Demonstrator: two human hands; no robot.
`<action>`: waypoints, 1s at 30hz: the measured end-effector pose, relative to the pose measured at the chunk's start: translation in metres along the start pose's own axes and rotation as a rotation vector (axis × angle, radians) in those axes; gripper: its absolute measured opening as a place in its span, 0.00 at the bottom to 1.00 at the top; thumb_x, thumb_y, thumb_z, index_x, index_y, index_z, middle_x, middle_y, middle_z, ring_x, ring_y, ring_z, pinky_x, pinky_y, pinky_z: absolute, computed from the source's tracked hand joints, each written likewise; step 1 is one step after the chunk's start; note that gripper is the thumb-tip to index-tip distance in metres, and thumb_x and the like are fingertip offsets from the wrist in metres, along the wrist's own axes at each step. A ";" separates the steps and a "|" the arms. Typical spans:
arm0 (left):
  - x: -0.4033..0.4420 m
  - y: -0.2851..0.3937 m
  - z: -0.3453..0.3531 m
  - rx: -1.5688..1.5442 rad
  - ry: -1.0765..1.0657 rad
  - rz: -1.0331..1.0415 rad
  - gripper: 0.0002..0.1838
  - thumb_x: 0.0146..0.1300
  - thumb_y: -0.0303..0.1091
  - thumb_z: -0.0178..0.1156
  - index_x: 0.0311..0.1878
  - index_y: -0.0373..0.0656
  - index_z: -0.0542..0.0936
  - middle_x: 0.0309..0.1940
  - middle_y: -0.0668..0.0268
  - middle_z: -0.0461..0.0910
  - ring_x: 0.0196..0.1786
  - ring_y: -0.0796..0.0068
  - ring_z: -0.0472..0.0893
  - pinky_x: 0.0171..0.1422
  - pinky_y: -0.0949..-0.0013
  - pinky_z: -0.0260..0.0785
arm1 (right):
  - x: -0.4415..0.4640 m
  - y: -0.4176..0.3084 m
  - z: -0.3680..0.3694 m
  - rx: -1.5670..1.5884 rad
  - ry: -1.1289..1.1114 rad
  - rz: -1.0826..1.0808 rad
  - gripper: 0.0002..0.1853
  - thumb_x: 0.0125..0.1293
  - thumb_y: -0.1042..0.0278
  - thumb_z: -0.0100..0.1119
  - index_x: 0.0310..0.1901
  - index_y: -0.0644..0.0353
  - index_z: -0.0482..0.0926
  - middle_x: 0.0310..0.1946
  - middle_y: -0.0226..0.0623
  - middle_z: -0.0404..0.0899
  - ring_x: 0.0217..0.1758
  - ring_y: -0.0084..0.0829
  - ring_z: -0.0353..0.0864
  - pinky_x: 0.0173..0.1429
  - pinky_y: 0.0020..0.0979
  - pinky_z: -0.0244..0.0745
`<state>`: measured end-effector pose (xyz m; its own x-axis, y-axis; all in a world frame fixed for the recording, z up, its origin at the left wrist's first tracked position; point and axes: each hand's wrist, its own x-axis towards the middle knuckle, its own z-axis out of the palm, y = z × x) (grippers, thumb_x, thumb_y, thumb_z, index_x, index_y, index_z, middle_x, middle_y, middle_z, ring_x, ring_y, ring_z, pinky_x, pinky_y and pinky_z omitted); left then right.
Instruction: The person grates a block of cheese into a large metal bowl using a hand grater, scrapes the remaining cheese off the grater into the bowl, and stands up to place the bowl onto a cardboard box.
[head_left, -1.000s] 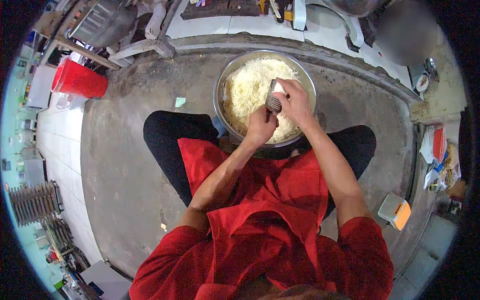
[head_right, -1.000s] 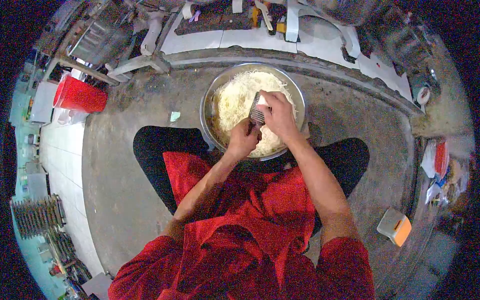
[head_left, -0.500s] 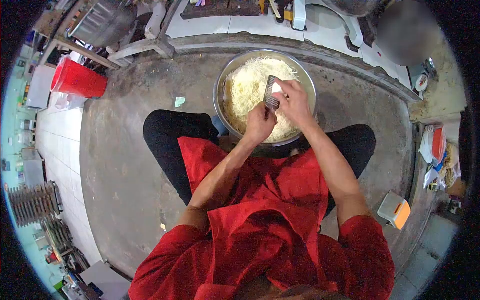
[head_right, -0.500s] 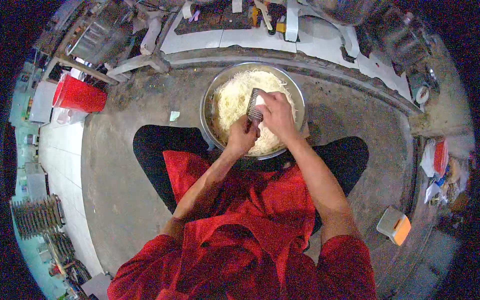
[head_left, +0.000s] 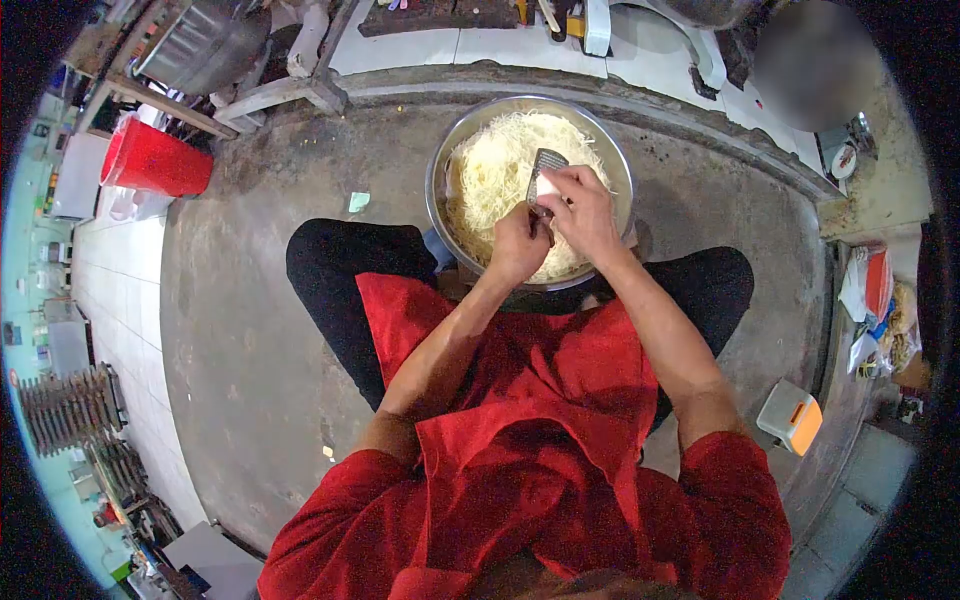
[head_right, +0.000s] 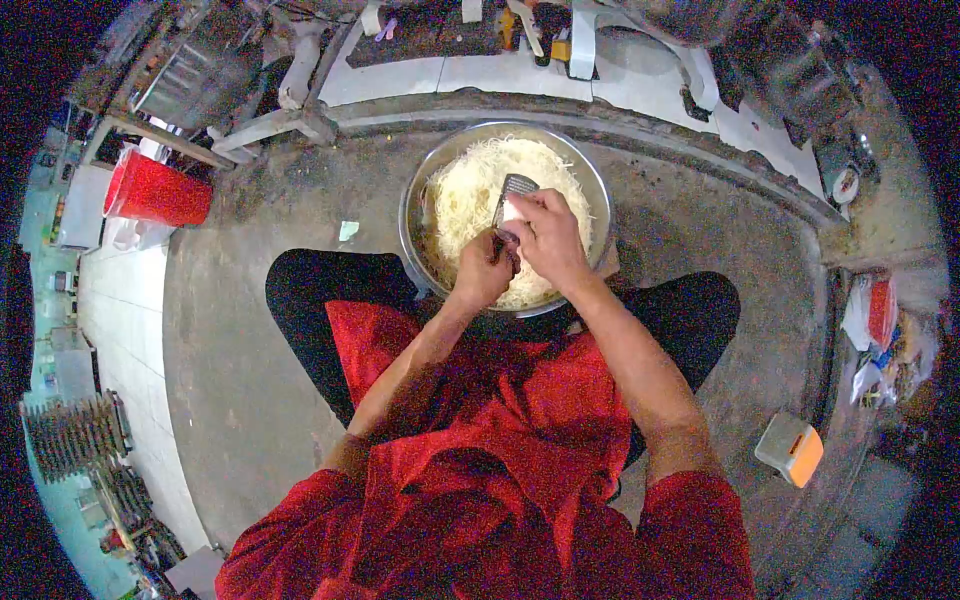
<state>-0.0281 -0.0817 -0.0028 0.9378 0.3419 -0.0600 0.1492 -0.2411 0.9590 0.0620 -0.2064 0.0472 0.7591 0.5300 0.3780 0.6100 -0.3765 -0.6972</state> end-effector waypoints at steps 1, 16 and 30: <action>0.003 -0.006 0.002 0.057 0.002 0.011 0.05 0.72 0.24 0.54 0.45 0.34 0.78 0.26 0.62 0.83 0.26 0.76 0.80 0.29 0.67 0.72 | 0.002 0.002 0.000 0.008 0.017 0.029 0.23 0.63 0.66 0.74 0.60 0.59 0.86 0.49 0.47 0.82 0.53 0.44 0.85 0.58 0.38 0.80; 0.015 -0.001 -0.003 0.085 0.052 -0.129 0.11 0.67 0.32 0.61 0.42 0.31 0.81 0.30 0.45 0.85 0.34 0.51 0.88 0.42 0.52 0.78 | -0.004 -0.007 0.003 0.006 -0.125 0.029 0.21 0.63 0.67 0.73 0.59 0.56 0.87 0.48 0.45 0.84 0.51 0.41 0.86 0.56 0.35 0.80; -0.001 0.014 0.009 0.065 0.003 0.005 0.07 0.68 0.28 0.61 0.43 0.33 0.79 0.26 0.53 0.84 0.29 0.64 0.84 0.37 0.60 0.76 | 0.021 0.026 0.002 0.026 0.057 0.224 0.21 0.62 0.62 0.74 0.57 0.53 0.89 0.43 0.46 0.84 0.46 0.44 0.85 0.54 0.40 0.81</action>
<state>-0.0246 -0.0937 0.0078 0.9376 0.3436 -0.0540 0.1646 -0.3016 0.9391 0.0932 -0.2039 0.0357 0.8868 0.3912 0.2459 0.4197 -0.4596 -0.7827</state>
